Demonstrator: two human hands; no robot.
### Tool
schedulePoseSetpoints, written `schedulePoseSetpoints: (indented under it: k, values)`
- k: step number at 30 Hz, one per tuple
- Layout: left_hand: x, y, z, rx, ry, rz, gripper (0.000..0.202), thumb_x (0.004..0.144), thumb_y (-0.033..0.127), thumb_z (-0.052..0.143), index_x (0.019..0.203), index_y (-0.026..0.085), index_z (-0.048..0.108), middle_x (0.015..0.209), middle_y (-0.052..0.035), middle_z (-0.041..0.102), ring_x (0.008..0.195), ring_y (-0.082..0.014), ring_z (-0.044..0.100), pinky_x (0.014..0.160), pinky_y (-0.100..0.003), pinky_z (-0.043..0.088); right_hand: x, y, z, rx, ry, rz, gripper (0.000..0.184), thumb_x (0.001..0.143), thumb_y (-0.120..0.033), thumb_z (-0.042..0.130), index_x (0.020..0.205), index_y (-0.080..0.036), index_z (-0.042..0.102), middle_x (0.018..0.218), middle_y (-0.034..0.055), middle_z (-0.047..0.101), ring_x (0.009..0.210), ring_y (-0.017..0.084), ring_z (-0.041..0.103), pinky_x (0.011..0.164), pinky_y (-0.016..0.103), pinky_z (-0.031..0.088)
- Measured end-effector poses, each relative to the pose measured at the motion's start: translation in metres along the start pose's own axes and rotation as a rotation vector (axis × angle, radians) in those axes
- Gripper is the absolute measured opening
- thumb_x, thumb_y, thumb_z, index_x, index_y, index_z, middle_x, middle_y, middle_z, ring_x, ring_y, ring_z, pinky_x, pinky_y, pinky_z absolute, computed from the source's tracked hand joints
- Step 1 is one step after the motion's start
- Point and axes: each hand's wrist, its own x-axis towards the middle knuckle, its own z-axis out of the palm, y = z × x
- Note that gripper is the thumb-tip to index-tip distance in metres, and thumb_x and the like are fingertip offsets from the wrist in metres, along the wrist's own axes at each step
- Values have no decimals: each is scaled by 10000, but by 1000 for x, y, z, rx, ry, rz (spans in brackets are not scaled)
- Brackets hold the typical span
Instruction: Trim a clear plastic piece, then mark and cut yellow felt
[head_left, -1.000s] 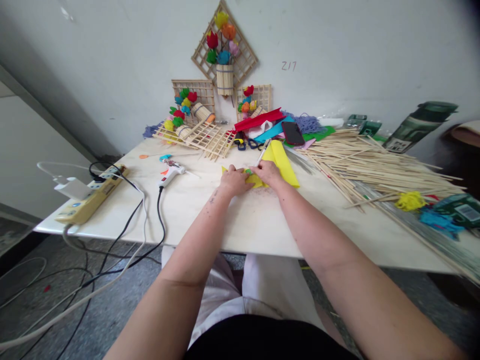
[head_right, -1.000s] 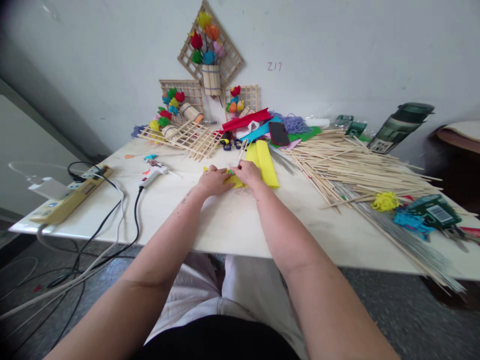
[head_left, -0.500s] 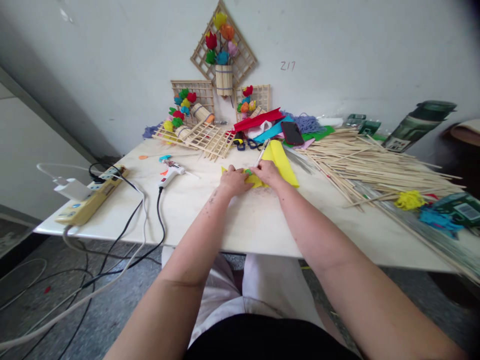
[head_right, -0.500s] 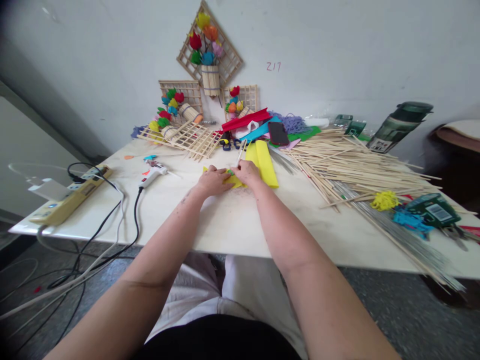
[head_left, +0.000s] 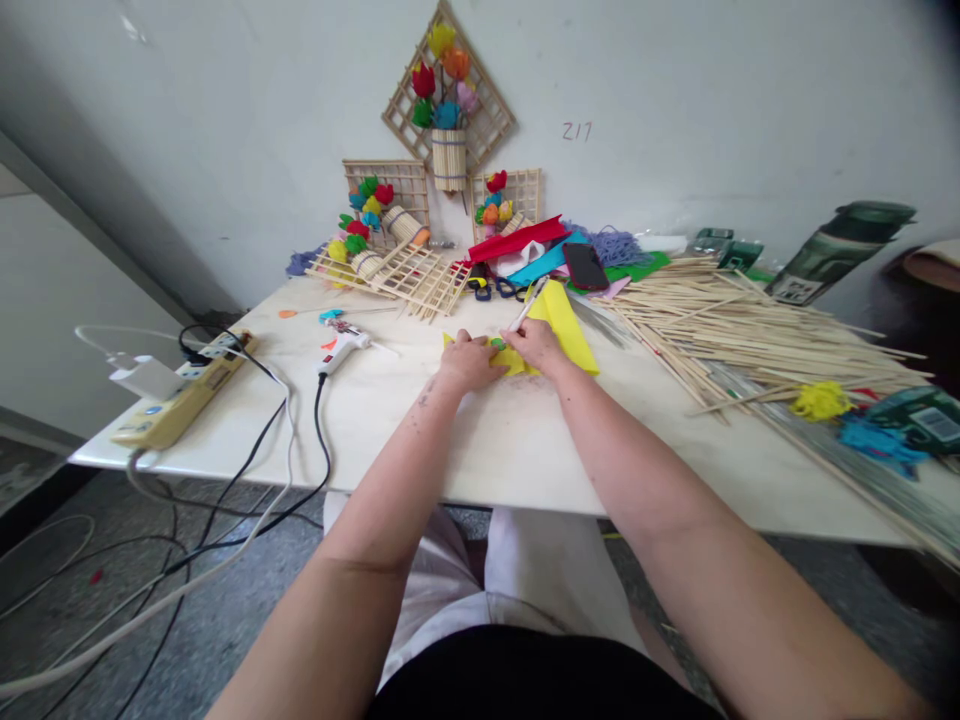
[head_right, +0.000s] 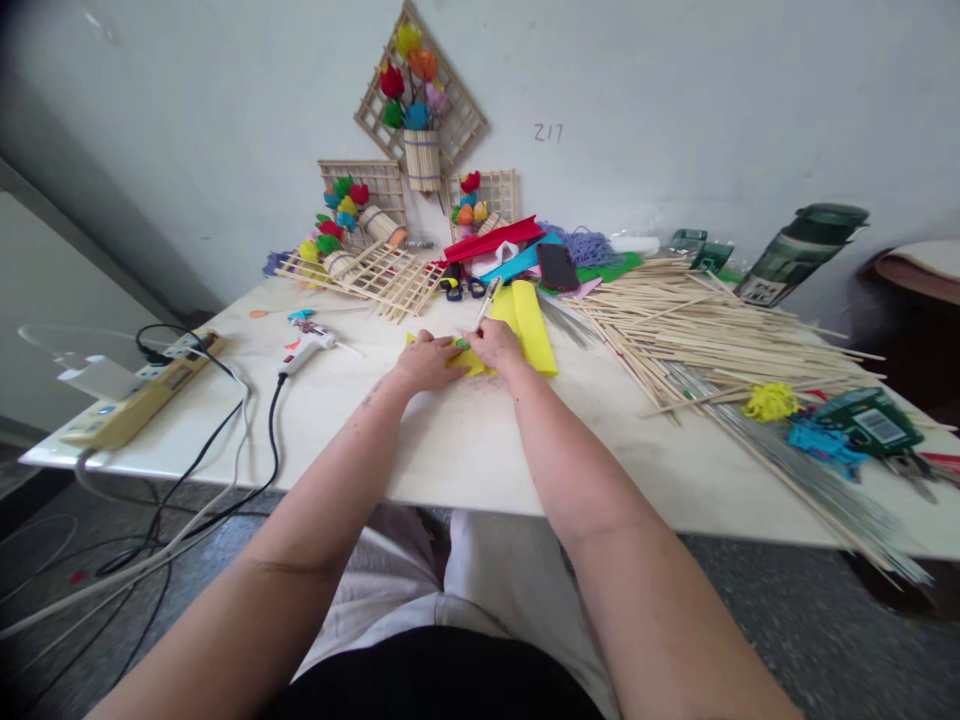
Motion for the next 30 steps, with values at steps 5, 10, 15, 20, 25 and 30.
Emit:
schedulePoseSetpoints:
  k: [5,10,15,20,25,30]
  values:
    - [3,-3,4,-20,29,4,488,816,573,376,1165,300,581,1184,-28,568,1093,-312,412,879,-410,372,0,0,2,18,-8,7,306,783,-421,532,843,-165,688,801,55,689,744,161,605,626,220,411]
    - [10,-17,13,-110,92,-6,407,815,537,410,1135,374,603,1222,23,542,1079,-265,431,906,-373,369,1,0,1,40,-17,25,301,777,-430,544,841,-176,692,798,48,692,750,159,612,632,217,419]
    - [13,-25,18,-234,120,-44,423,770,559,478,1116,366,629,1241,30,522,1083,-262,432,936,-367,373,0,-1,1,-5,-37,19,333,763,-458,551,832,-170,704,779,55,693,723,164,609,609,225,410]
    - [13,-25,18,-289,125,-56,429,757,546,512,1108,335,642,1245,17,523,1084,-269,435,953,-375,372,-1,0,2,-35,-26,-7,355,756,-480,543,838,-178,711,776,59,692,717,172,608,598,233,404]
    - [13,-26,18,-296,122,-62,427,755,542,523,1113,340,637,1248,22,522,1091,-267,438,955,-374,374,-1,-1,3,-51,-33,-22,346,765,-471,535,867,-189,708,797,53,695,741,174,615,614,232,412]
    - [13,-25,17,-300,114,-75,437,751,548,522,1121,343,633,1256,26,517,1098,-270,437,957,-378,372,0,-1,4,-82,-26,-34,355,782,-470,512,867,-188,710,819,66,700,767,183,624,632,236,423]
